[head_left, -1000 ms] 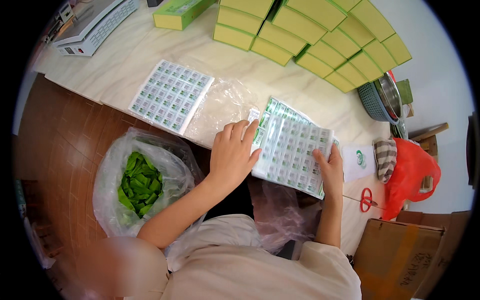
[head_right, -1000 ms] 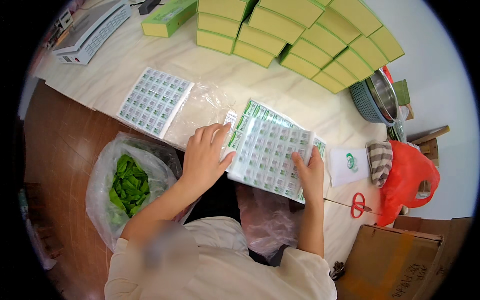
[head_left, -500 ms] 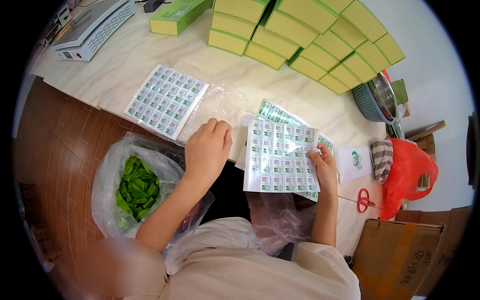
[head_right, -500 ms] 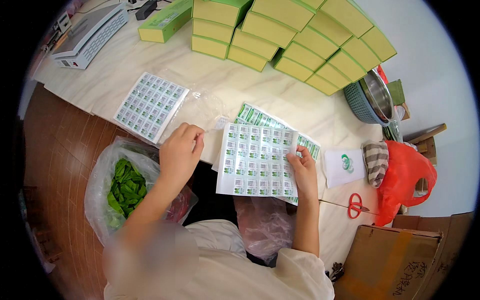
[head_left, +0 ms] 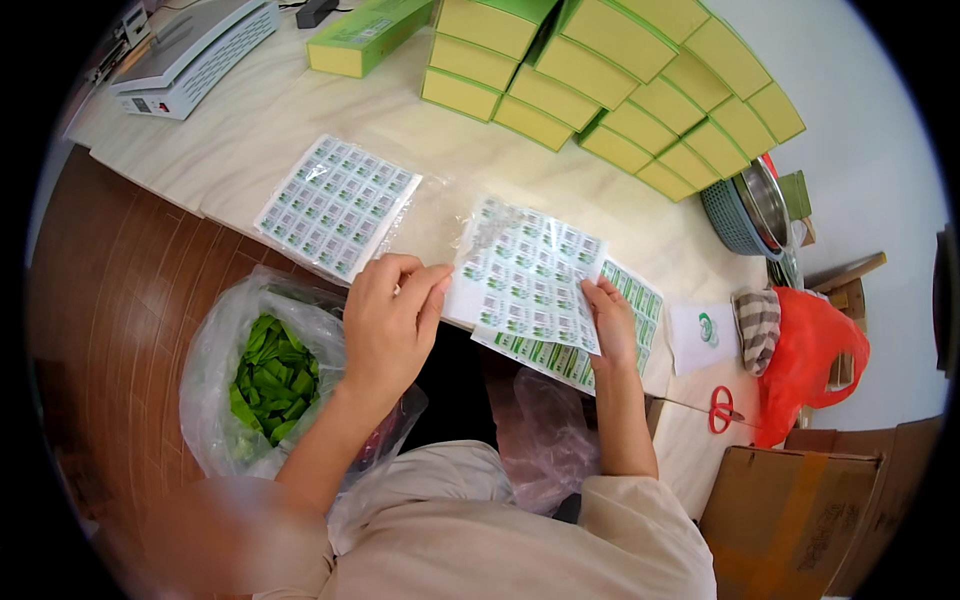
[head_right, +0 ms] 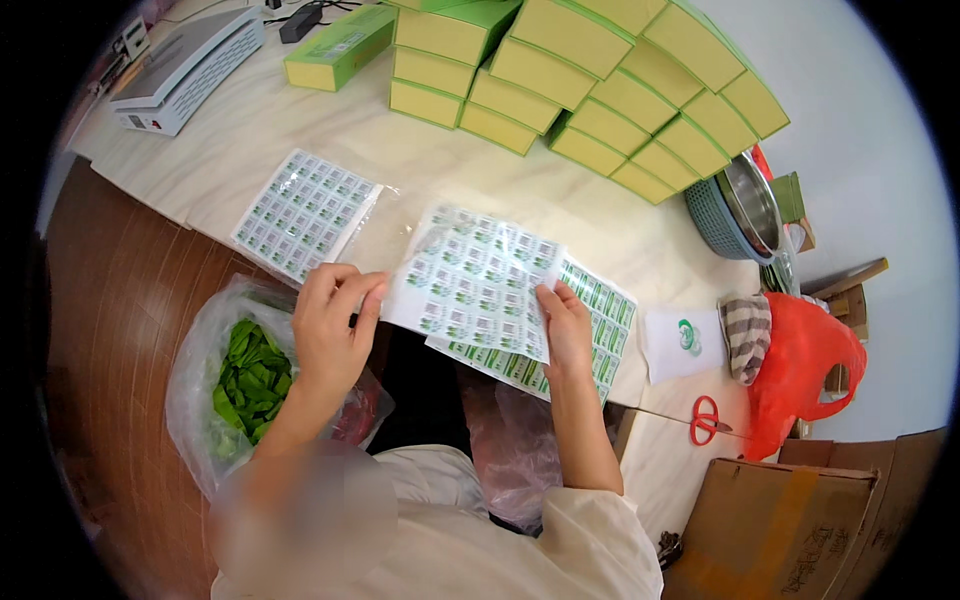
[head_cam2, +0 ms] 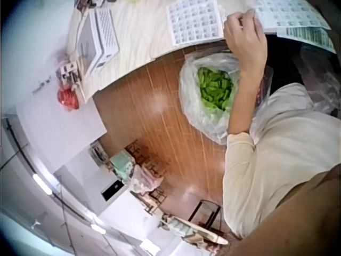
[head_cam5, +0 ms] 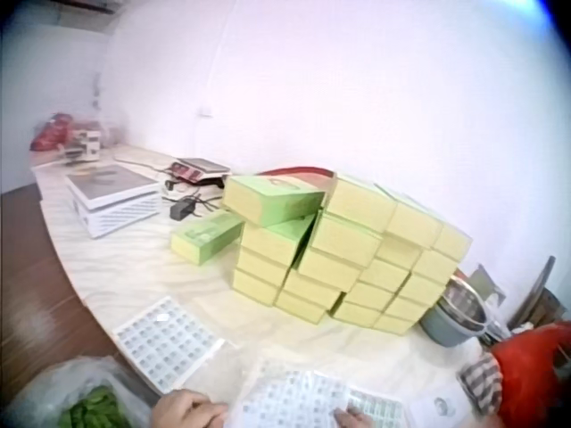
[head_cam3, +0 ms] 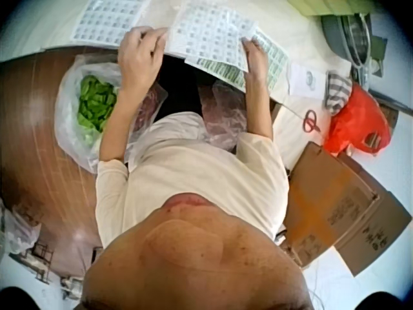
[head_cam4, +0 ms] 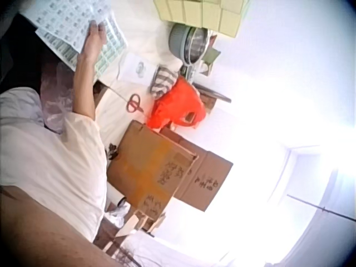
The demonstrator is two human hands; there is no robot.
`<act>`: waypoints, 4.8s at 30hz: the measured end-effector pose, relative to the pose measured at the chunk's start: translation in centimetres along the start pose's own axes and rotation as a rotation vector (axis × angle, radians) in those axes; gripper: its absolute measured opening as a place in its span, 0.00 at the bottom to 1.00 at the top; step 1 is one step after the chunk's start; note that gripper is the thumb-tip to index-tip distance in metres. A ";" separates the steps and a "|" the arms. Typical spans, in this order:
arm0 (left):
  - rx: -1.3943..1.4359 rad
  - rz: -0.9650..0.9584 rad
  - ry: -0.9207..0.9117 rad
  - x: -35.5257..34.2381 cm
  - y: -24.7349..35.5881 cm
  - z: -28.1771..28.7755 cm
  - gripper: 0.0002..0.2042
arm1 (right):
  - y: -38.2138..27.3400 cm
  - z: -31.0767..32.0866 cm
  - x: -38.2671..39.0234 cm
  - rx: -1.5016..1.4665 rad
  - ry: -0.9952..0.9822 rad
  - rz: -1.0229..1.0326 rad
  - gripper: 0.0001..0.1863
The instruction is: The person fills a green box with small green packets from a plastic bag, covers them with a plastic sheet, and closes the box. They then peel a label from a sheet and apply it to the back of the box.
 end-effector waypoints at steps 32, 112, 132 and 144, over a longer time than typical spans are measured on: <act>0.052 -0.101 -0.001 2.9 0.4 -0.4 0.14 | 2.3 -8.3 3.7 0.075 -0.271 -0.118 0.13; 0.409 0.102 -0.054 7.4 -7.0 0.9 0.12 | -5.6 -18.2 -2.7 1.150 -0.399 0.738 0.09; 0.733 1.377 0.247 9.9 -15.2 0.8 0.28 | 2.3 -25.6 -0.4 1.226 -0.834 0.503 0.17; 0.802 1.394 0.263 11.2 -15.4 2.5 0.23 | 3.3 -23.3 0.9 0.967 -0.839 0.303 0.16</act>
Point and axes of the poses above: each hand's wrist, its own x-axis away from the middle knuckle, its own z-axis out of the back of the hand, y = z × x, the point moved 7 cm from there along -x, towards the middle knuckle, and after that the axes turned 14 degrees about y, right-handed, at the moved point
